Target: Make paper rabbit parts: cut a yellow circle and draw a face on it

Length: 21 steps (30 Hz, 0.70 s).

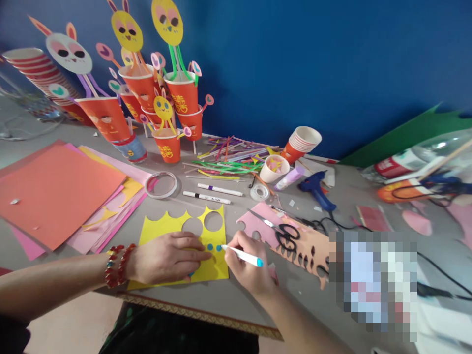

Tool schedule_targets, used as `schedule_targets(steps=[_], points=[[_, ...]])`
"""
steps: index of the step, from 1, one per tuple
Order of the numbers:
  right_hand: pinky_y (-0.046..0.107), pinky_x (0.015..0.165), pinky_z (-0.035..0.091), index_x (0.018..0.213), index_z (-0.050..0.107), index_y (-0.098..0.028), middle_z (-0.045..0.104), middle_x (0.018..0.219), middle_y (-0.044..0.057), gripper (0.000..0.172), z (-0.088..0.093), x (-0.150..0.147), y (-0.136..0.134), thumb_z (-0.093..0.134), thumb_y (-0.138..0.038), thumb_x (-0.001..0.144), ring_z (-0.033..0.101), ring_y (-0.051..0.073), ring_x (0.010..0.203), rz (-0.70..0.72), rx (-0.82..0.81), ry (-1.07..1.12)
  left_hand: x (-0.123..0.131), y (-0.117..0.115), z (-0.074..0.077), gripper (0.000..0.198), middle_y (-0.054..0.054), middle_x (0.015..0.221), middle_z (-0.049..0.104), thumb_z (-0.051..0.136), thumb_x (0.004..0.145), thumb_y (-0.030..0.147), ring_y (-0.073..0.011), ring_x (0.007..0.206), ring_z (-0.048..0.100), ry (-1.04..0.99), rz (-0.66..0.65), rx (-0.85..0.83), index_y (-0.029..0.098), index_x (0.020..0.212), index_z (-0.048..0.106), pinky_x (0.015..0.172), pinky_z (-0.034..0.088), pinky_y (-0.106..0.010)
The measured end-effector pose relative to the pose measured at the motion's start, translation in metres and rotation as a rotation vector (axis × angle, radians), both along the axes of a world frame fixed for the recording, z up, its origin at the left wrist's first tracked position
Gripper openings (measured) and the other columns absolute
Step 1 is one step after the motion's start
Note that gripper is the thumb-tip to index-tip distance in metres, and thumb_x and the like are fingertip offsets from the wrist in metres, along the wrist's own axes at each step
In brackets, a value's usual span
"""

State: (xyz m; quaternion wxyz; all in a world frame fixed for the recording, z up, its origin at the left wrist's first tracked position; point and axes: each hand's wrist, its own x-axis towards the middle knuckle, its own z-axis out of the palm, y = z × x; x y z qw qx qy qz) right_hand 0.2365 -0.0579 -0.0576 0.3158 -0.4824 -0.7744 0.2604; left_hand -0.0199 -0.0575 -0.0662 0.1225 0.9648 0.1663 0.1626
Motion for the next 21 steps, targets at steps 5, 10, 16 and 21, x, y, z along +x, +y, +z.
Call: schedule_targets(steps=[5,10,16,21], points=[[0.026,0.05,0.039,0.067,0.047,-0.025,0.055,0.052,-0.004,0.02,0.0003,-0.0001,0.0006,0.053,-0.02,0.085,0.053,0.016,0.05,-0.005,-0.01,-0.01,0.0005,0.0,0.0012,0.025,-0.001,0.136,0.064,0.044,0.103,0.03,-0.0191,0.118,0.057,-0.011,0.009,-0.003,0.02,0.097,0.065,0.11,0.041,-0.037],[0.027,0.05,0.04,0.068,0.048,-0.026,0.058,0.053,-0.002,0.018,0.0012,0.0004,0.0012,0.054,-0.022,0.085,0.054,0.017,0.051,-0.005,-0.027,-0.034,0.001,0.0005,0.0014,0.025,-0.002,0.136,0.064,0.044,0.103,0.031,-0.0199,0.118,0.057,-0.013,0.0,-0.002,0.019,0.096,0.065,0.109,0.042,-0.038],[0.027,0.049,0.038,0.068,0.048,-0.026,0.058,0.052,-0.003,0.018,0.002,-0.0007,0.0014,0.055,-0.022,0.084,0.053,0.016,0.05,0.002,-0.028,-0.015,0.0012,0.0004,0.0017,0.027,-0.003,0.137,0.063,0.042,0.104,0.031,-0.0201,0.119,0.056,-0.008,-0.002,-0.006,0.019,0.097,0.065,0.11,0.04,-0.037],[0.026,0.048,0.035,0.068,0.047,-0.026,0.055,0.052,-0.004,0.019,0.0007,-0.0012,0.0009,0.054,-0.02,0.084,0.05,0.015,0.047,0.01,-0.038,0.015,0.0013,0.0005,0.0017,0.025,-0.002,0.137,0.063,0.043,0.104,0.03,-0.02,0.119,0.056,0.002,-0.002,-0.006,0.02,0.097,0.064,0.11,0.04,-0.037]])
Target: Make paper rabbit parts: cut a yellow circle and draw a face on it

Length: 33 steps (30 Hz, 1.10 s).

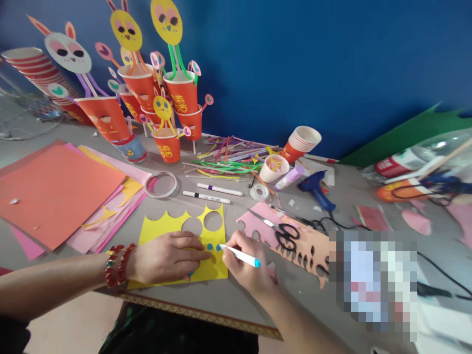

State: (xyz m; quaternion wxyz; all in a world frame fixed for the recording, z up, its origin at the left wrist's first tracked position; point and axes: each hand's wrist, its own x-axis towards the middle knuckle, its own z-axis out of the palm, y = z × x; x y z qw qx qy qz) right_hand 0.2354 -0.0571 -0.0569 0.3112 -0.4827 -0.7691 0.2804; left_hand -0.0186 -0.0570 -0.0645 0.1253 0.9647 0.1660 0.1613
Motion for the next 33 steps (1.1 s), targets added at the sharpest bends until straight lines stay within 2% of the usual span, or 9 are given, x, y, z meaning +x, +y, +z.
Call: schedule_targets(steps=[10,16,19,23,28,33], points=[[0.027,0.048,0.035,0.068,0.048,-0.025,0.054,0.053,-0.004,0.018,-0.002,0.0,-0.002,0.056,-0.02,0.084,0.048,0.014,0.047,0.025,-0.023,0.012,0.0,0.0,0.0,0.024,-0.003,0.137,0.063,0.044,0.103,0.029,-0.0199,0.119,0.056,-0.002,0.005,-0.002,0.019,0.097,0.065,0.11,0.04,-0.037],[0.028,0.054,0.042,0.073,0.051,-0.024,0.058,0.063,-0.001,0.017,-0.015,0.01,-0.005,0.054,-0.024,0.09,0.054,0.017,0.058,-0.09,-0.112,0.218,-0.001,0.001,-0.002,0.026,-0.004,0.136,0.063,0.043,0.103,0.031,-0.0206,0.119,0.057,-0.019,-0.014,0.023,0.019,0.097,0.066,0.11,0.041,-0.037],[0.028,0.054,0.042,0.074,0.052,-0.024,0.056,0.063,-0.002,0.017,-0.019,0.012,-0.006,0.054,-0.025,0.09,0.052,0.017,0.058,-0.09,-0.151,0.252,-0.001,0.001,-0.003,0.027,-0.006,0.134,0.064,0.043,0.103,0.031,-0.0208,0.118,0.057,-0.028,-0.02,0.027,0.019,0.096,0.066,0.109,0.042,-0.037],[0.027,0.052,0.041,0.073,0.052,-0.024,0.056,0.062,-0.002,0.017,-0.016,0.01,-0.006,0.054,-0.025,0.09,0.052,0.016,0.057,-0.097,-0.157,0.237,-0.001,0.0,-0.004,0.025,-0.006,0.134,0.065,0.045,0.103,0.031,-0.0208,0.117,0.058,-0.028,-0.022,0.043,0.018,0.097,0.066,0.109,0.043,-0.038],[0.026,0.049,0.04,0.072,0.052,-0.023,0.054,0.059,-0.003,0.017,-0.01,0.006,-0.004,0.054,-0.022,0.089,0.05,0.014,0.052,-0.035,-0.089,0.188,-0.001,0.0,-0.006,0.025,-0.009,0.131,0.066,0.046,0.102,0.033,-0.0207,0.117,0.058,-0.043,-0.025,0.043,0.018,0.098,0.066,0.107,0.045,-0.037],[0.025,0.049,0.043,0.079,0.056,-0.023,0.057,0.061,-0.002,0.013,-0.009,0.006,-0.007,0.056,-0.026,0.092,0.054,0.015,0.054,-0.059,-0.068,0.202,-0.001,0.004,-0.002,0.028,-0.014,0.121,0.07,0.043,0.103,0.036,-0.0226,0.116,0.059,-0.142,-0.03,-0.044,0.017,0.1,0.063,0.104,0.047,-0.038]])
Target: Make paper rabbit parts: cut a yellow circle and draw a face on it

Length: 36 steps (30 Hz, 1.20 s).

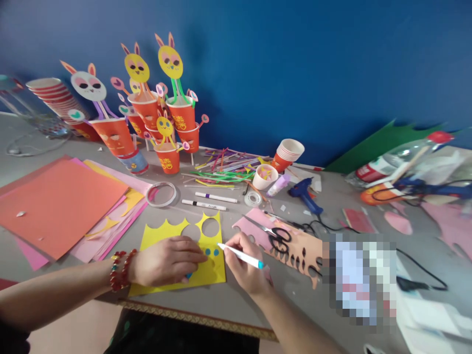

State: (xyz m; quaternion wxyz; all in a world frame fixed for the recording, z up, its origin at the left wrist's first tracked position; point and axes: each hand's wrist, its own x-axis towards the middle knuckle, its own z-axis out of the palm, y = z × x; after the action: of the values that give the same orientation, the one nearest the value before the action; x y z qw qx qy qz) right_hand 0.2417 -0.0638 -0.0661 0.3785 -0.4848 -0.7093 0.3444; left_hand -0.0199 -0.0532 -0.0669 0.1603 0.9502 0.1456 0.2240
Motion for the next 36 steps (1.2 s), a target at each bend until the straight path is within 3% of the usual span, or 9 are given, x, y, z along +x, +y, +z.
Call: schedule_targets(steps=[4,7,12,15,19,24,31,36], points=[[0.026,0.051,0.048,0.094,0.061,-0.024,0.065,0.078,0.002,0.003,-0.001,-0.001,-0.007,0.059,-0.026,0.093,0.059,0.016,0.059,-0.021,0.072,0.051,-0.002,0.003,0.012,0.027,-0.015,0.107,0.071,0.041,0.104,0.037,-0.0231,0.11,0.062,-0.144,0.039,-0.17,0.017,0.11,0.058,0.098,0.05,-0.038],[0.026,0.047,0.049,0.101,0.062,-0.025,0.066,0.087,0.003,0.008,0.003,-0.002,-0.005,0.06,-0.028,0.094,0.06,0.014,0.056,-0.061,0.038,0.258,-0.006,0.004,0.022,0.029,-0.013,0.098,0.069,0.04,0.104,0.038,-0.022,0.1,0.063,-0.202,0.113,-0.316,0.016,0.109,0.059,0.09,0.052,-0.035],[0.028,0.053,0.052,0.093,0.062,-0.023,0.067,0.078,0.001,0.014,0.024,0.006,0.016,0.063,-0.037,0.091,0.061,0.015,0.059,-0.164,-0.217,0.692,-0.013,0.005,0.042,0.022,-0.007,0.097,0.069,0.053,0.1,0.037,-0.0156,0.086,0.066,-0.148,0.302,-0.549,0.017,0.101,0.063,0.078,0.053,-0.025],[0.023,0.05,0.048,0.081,0.062,-0.021,0.06,0.063,-0.002,0.017,0.04,0.013,0.019,0.066,-0.036,0.086,0.056,0.013,0.055,-0.213,-0.238,0.824,-0.011,0.003,0.055,0.02,-0.002,0.092,0.071,0.057,0.098,0.036,-0.013,0.081,0.066,-0.133,0.343,-0.626,0.018,0.096,0.066,0.074,0.052,-0.021],[0.02,0.042,0.036,0.079,0.063,-0.02,0.06,0.059,-0.002,0.016,0.057,0.011,-0.004,0.064,-0.033,0.089,0.05,0.011,0.049,-0.088,-0.218,0.618,0.002,-0.001,0.066,0.024,-0.002,0.089,0.072,0.058,0.098,0.039,-0.0124,0.08,0.066,-0.117,0.311,-0.665,0.017,0.095,0.067,0.073,0.051,-0.02],[0.022,0.045,0.037,0.082,0.061,-0.02,0.063,0.063,0.0,0.019,0.065,-0.001,-0.033,0.058,-0.033,0.095,0.049,0.011,0.049,0.037,-0.061,0.34,0.022,-0.008,0.07,0.031,-0.003,0.086,0.072,0.06,0.095,0.046,-0.0137,0.08,0.065,-0.184,0.272,-0.722,0.016,0.09,0.069,0.076,0.049,-0.022],[0.022,0.049,0.038,0.084,0.062,-0.021,0.065,0.069,-0.001,0.016,0.07,-0.007,-0.038,0.056,-0.03,0.096,0.05,0.011,0.053,0.064,0.041,0.221,0.029,-0.012,0.079,0.03,-0.003,0.079,0.07,0.059,0.096,0.044,-0.0138,0.073,0.063,-0.163,0.224,-0.695,0.016,0.093,0.069,0.069,0.045,-0.022],[0.023,0.049,0.036,0.083,0.06,-0.021,0.061,0.062,-0.003,0.017,0.078,-0.015,-0.027,0.056,-0.03,0.096,0.048,0.01,0.051,0.123,-0.028,0.27,0.033,-0.003,0.092,0.033,-0.001,0.075,0.063,0.049,0.101,0.043,-0.0113,0.066,0.057,-0.099,0.169,-0.633,0.015,0.096,0.067,0.064,0.042,-0.021]])
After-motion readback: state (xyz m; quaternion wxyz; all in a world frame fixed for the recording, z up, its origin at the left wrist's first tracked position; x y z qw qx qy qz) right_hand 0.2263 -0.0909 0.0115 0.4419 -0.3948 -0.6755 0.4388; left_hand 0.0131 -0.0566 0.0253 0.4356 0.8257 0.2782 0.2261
